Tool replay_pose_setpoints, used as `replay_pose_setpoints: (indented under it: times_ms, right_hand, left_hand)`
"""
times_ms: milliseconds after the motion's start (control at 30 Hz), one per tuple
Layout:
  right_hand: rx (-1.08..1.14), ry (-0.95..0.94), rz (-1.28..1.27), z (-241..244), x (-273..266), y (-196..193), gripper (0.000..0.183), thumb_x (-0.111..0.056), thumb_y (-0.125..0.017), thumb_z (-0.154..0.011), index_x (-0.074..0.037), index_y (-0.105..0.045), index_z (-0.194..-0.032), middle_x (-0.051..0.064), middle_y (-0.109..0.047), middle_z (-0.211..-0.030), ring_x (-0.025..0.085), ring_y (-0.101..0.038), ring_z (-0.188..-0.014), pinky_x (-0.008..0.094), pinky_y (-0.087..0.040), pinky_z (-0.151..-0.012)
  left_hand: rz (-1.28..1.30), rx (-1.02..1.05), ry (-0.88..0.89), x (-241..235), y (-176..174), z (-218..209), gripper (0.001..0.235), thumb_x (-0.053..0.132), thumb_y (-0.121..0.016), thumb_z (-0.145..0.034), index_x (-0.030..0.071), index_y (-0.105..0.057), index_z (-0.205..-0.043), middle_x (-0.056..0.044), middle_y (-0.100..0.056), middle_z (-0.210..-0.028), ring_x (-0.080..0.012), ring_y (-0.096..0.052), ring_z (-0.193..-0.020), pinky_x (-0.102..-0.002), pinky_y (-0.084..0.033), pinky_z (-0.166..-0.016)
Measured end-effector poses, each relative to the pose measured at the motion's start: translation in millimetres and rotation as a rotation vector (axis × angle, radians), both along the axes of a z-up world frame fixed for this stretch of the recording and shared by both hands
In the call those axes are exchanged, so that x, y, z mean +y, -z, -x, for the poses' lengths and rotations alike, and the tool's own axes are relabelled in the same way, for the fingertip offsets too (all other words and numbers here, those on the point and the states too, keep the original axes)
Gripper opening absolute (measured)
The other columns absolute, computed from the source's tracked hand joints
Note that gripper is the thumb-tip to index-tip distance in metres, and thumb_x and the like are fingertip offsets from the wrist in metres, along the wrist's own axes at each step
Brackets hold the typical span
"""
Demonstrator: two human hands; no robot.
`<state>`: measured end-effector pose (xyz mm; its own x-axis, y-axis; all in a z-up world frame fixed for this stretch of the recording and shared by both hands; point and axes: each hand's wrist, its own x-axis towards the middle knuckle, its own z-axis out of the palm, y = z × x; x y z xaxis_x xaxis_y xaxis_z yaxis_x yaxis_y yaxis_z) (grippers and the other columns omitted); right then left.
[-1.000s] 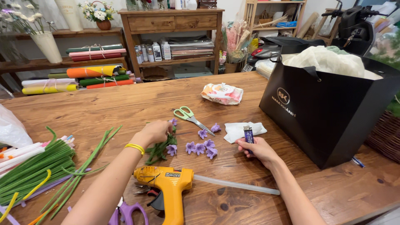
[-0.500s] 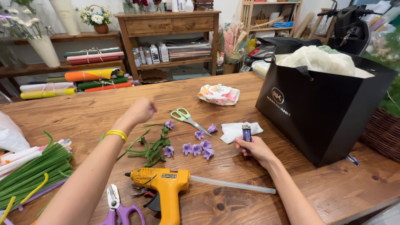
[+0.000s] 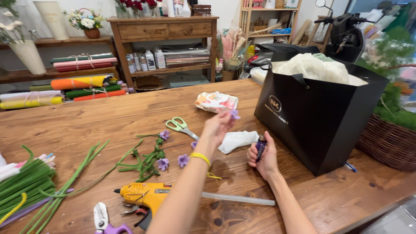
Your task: The person uses a lighter to heat the stems and petals of small purple artificial flowers, likely to shape or seal them. They handle the flowers one at a time, rotating them over the flame and placing them on the table after each treatment.
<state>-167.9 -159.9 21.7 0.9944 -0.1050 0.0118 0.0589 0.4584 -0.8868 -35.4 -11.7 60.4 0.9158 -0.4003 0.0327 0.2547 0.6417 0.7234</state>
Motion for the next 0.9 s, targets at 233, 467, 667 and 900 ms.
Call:
replay_pose_setpoints:
  times_ms: [233, 467, 667, 900]
  right_hand:
    - [-0.012, 0.011, 0.018, 2, 0, 4, 0.084, -0.091, -0.025, -0.085, -0.012, -0.036, -0.059, 0.002, -0.024, -0.048, 0.017, -0.033, -0.037, 0.023, -0.029, -0.03]
    - [-0.034, 0.019, -0.001, 0, -2, 5, 0.082, -0.087, -0.028, -0.088, -0.012, -0.036, -0.058, -0.001, -0.02, -0.046, 0.011, -0.026, -0.032, 0.019, -0.021, -0.026]
    - [-0.014, 0.007, 0.022, 2, 5, 3, 0.083, -0.086, -0.029, -0.089, -0.009, -0.04, -0.06, 0.0, -0.022, -0.045, 0.009, -0.026, -0.031, 0.017, -0.02, -0.025]
    - [0.014, 0.035, 0.073, 5, 7, 0, 0.08, -0.082, -0.031, -0.092, -0.011, -0.036, -0.056, -0.001, -0.019, -0.044, 0.009, -0.022, -0.03, 0.017, -0.018, -0.024]
  left_hand:
    - [0.224, 0.243, -0.007, -65, 68, 6, 0.045, -0.005, -0.081, -0.081, -0.005, -0.063, -0.122, -0.025, -0.071, -0.109, -0.0346, -0.071, -0.101, -0.045, -0.058, -0.099]
    - [0.062, 0.134, 0.084, -53, 98, -9, 0.043, 0.009, -0.079, -0.088, 0.001, -0.063, -0.126, -0.021, -0.071, -0.109, -0.0305, -0.072, -0.1, -0.041, -0.06, -0.094]
    - [-0.021, 0.06, 0.101, -28, 61, 20, 0.04, 0.0, -0.083, -0.079, -0.001, -0.069, -0.117, -0.017, -0.072, -0.104, -0.0303, -0.073, -0.098, -0.042, -0.059, -0.095]
    - [-0.003, 0.022, 0.096, -14, 47, 32, 0.033, -0.008, -0.08, -0.077, -0.004, -0.071, -0.109, -0.016, -0.07, -0.098, -0.031, -0.073, -0.094, -0.041, -0.062, -0.09]
